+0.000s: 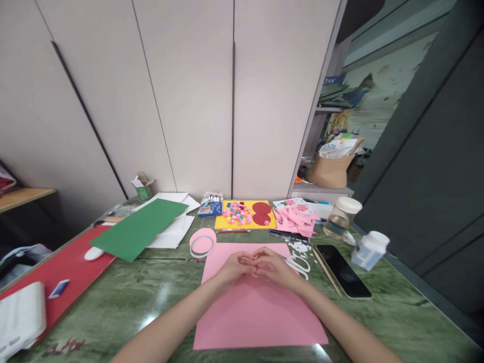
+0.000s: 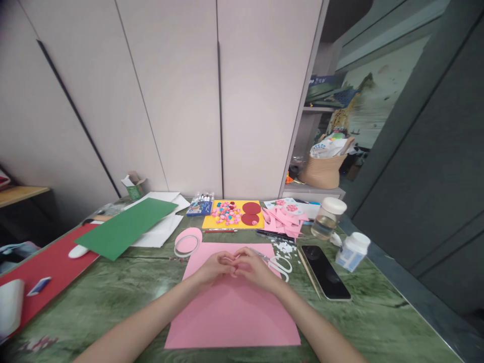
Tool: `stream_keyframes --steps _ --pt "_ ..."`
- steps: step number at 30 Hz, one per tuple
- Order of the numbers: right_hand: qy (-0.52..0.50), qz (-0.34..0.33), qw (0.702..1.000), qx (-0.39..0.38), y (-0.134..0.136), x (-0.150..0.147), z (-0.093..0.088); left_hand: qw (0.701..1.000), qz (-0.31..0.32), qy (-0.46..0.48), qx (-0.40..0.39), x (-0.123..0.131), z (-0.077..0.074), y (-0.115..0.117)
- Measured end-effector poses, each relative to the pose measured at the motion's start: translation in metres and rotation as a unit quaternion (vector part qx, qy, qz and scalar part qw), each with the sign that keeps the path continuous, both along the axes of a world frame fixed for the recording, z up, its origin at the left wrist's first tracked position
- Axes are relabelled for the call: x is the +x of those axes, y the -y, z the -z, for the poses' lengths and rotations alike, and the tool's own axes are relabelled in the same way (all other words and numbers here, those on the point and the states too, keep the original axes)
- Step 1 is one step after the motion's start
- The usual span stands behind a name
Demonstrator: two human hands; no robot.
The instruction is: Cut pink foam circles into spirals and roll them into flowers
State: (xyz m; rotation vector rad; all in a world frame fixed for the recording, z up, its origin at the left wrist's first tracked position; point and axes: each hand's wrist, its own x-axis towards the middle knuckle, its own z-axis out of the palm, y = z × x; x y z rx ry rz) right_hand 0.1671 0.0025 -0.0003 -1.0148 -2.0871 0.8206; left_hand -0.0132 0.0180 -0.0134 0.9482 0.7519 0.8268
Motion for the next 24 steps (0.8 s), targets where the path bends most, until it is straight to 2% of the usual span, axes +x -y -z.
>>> stream_keyframes --steps 6,15,20,24 --pt "0.001 0.023 1.000 0.012 -0.003 -0.001 0.005 1.000 -0.016 0.014 -0.010 0.002 0.007 0.001" --pt "-0.016 0.027 0.999 0.027 -0.003 0.001 0.005 0.998 -0.038 0.009 -0.049 0.004 -0.005 0.005" --pt "-0.039 0.029 0.999 0.006 -0.004 0.001 0.004 0.998 -0.054 0.010 -0.045 0.004 -0.004 0.004" --pt "-0.074 0.072 0.994 -0.033 -0.010 0.003 0.010 0.997 -0.069 0.013 -0.034 0.002 -0.003 0.003"
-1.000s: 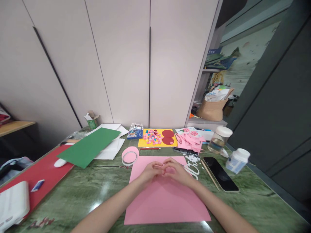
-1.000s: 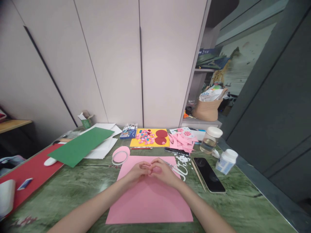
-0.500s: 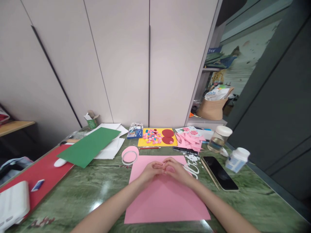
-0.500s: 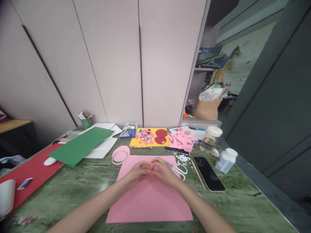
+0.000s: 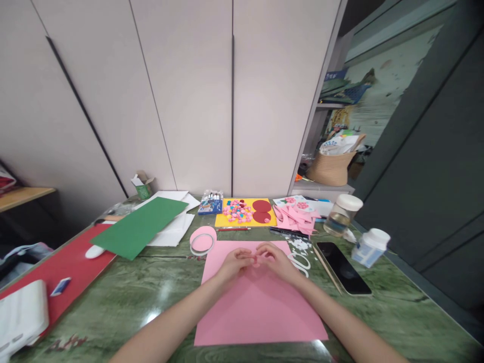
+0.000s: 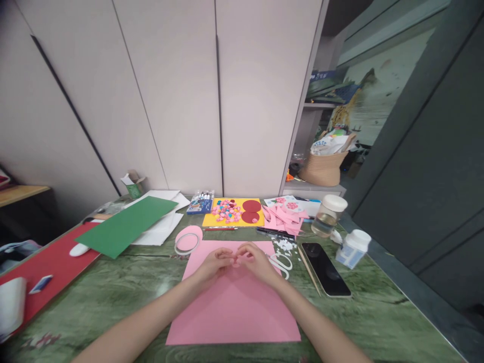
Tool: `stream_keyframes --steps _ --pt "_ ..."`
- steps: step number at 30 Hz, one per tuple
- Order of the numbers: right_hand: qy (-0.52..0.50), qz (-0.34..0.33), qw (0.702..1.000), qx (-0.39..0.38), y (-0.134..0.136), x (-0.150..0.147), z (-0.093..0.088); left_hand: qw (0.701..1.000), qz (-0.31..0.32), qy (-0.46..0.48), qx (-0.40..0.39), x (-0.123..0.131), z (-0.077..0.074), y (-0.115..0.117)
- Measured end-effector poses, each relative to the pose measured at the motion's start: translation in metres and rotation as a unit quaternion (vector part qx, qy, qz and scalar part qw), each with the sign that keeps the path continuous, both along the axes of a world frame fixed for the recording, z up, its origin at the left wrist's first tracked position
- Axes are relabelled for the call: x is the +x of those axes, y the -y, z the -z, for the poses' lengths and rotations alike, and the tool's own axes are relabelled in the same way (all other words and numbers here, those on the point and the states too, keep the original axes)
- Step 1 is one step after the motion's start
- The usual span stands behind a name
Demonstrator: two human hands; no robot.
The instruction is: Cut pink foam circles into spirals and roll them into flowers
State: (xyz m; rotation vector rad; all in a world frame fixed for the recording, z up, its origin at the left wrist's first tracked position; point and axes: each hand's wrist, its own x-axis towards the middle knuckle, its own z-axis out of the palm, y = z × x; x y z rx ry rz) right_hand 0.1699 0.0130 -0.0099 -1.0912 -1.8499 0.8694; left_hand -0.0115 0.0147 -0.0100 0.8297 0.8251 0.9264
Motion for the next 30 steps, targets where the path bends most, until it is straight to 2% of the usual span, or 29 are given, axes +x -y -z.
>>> stream_keyframes --steps 5,14,26,30 --pt "-0.010 0.023 1.000 -0.016 -0.005 0.001 0.009 1.000 -0.017 0.003 0.017 0.001 0.001 -0.001" --pt "0.001 0.040 0.999 -0.033 -0.004 -0.001 0.011 0.998 -0.045 -0.021 0.049 0.005 0.009 -0.005" --pt "-0.009 0.071 0.997 -0.020 0.002 -0.008 0.010 0.998 -0.065 0.004 0.004 0.008 0.012 0.004" --pt "-0.011 0.082 0.996 -0.012 0.003 -0.011 0.014 0.997 -0.076 0.009 0.000 0.009 0.011 0.007"
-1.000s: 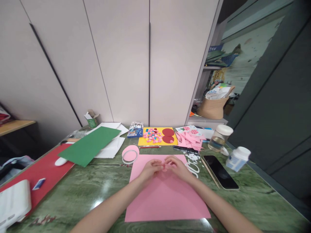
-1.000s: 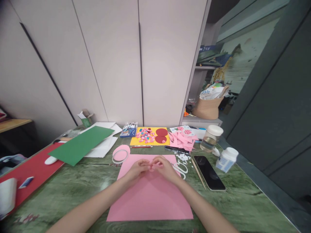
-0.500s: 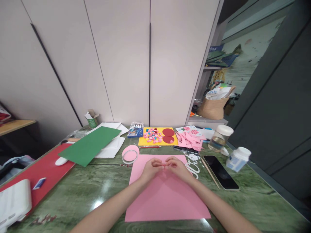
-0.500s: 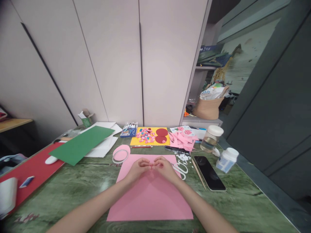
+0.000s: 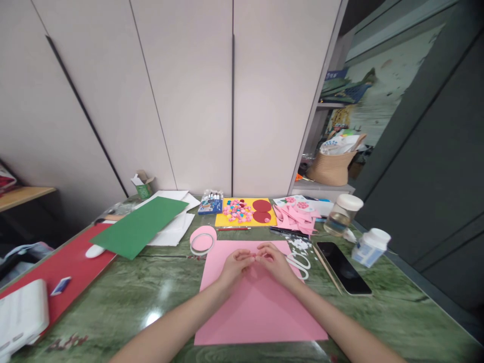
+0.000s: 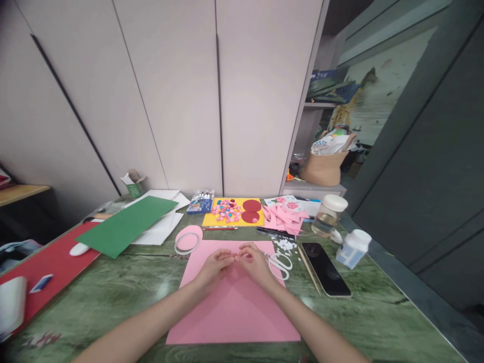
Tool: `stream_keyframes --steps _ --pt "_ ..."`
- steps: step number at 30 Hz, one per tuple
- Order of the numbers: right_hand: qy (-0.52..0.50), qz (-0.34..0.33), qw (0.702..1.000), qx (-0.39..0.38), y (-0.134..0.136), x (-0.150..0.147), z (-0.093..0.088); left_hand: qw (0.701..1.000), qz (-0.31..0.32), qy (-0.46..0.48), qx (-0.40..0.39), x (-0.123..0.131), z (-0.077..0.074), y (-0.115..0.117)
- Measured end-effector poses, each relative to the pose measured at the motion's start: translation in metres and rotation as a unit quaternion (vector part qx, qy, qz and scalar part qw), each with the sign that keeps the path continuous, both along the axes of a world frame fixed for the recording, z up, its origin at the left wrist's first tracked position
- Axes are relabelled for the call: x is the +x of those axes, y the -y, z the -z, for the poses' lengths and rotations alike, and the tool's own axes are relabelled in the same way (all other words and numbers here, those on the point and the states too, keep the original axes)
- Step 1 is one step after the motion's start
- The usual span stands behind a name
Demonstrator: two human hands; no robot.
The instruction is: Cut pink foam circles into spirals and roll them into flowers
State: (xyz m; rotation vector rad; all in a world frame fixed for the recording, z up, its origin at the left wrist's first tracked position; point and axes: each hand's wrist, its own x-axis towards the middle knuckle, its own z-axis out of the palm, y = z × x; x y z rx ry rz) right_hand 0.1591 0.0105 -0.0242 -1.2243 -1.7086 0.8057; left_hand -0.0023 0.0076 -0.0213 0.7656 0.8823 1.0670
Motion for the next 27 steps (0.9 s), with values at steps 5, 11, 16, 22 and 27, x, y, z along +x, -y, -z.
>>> stream_keyframes --steps 5,11,16,22,27 --pt "0.006 0.007 1.000 0.009 -0.001 -0.001 0.005 0.999 -0.013 -0.028 0.027 0.000 0.003 -0.003" --pt "0.043 -0.016 0.999 0.021 0.002 0.004 -0.006 0.992 0.011 -0.093 0.081 -0.005 -0.001 -0.012" --pt "0.074 -0.054 0.996 0.016 0.003 0.010 -0.014 0.971 0.060 -0.173 0.153 -0.005 -0.002 -0.007" --pt "0.075 -0.075 0.994 0.026 -0.002 0.014 -0.014 0.991 0.056 -0.097 0.073 -0.004 0.005 -0.010" --pt "0.061 -0.039 0.997 0.036 -0.003 0.012 -0.013 0.997 0.033 -0.057 0.032 -0.005 0.003 -0.008"
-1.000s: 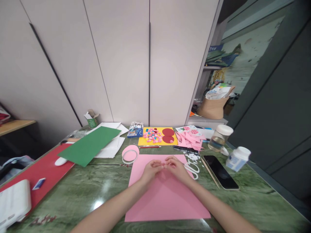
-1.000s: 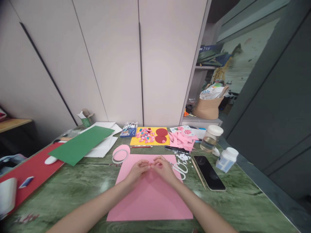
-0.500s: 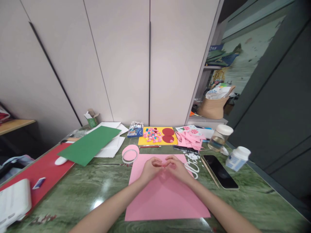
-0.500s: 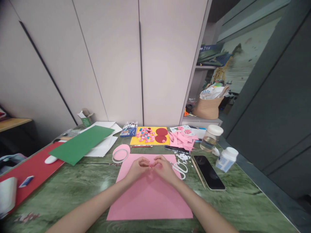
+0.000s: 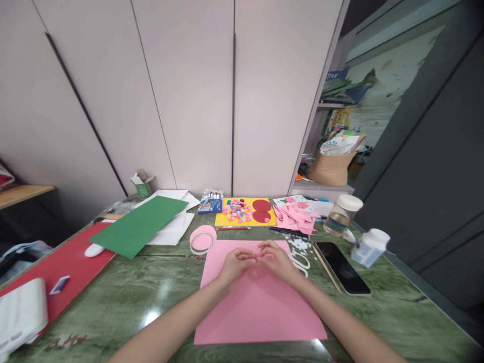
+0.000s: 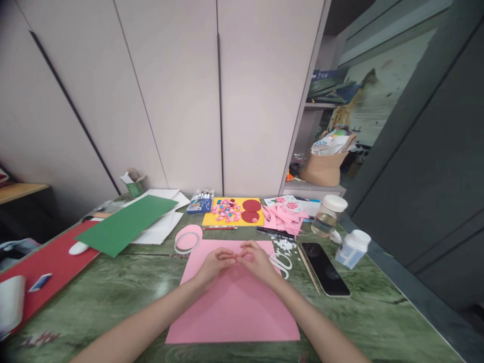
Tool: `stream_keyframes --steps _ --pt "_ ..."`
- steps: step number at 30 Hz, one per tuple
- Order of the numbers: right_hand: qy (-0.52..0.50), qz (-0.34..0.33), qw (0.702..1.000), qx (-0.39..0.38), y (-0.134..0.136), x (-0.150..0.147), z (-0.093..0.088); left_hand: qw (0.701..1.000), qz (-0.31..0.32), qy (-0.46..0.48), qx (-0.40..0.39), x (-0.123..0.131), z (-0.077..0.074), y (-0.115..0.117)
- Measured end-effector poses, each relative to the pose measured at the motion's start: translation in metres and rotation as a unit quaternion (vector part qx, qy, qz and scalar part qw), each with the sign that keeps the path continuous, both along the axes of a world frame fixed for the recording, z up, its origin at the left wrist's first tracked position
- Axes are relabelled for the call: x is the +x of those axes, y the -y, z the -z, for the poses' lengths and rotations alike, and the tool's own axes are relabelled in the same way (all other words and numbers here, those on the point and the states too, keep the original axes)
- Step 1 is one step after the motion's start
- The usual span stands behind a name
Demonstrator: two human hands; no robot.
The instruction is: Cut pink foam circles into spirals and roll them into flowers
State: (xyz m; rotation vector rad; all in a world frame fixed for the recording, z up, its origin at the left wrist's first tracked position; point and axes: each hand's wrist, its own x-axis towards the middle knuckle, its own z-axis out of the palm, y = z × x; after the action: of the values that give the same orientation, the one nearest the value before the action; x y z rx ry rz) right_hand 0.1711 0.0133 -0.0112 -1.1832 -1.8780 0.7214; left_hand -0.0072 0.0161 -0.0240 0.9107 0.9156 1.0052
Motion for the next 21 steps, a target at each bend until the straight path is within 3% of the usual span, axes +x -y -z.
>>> stream_keyframes --steps 11,21 --pt "-0.046 0.038 0.998 -0.014 0.003 -0.010 0.009 0.999 -0.030 0.039 -0.015 0.002 -0.001 0.003" --pt "-0.029 0.041 0.999 0.015 0.006 -0.011 0.009 0.997 -0.051 -0.026 0.055 0.002 -0.006 -0.001"
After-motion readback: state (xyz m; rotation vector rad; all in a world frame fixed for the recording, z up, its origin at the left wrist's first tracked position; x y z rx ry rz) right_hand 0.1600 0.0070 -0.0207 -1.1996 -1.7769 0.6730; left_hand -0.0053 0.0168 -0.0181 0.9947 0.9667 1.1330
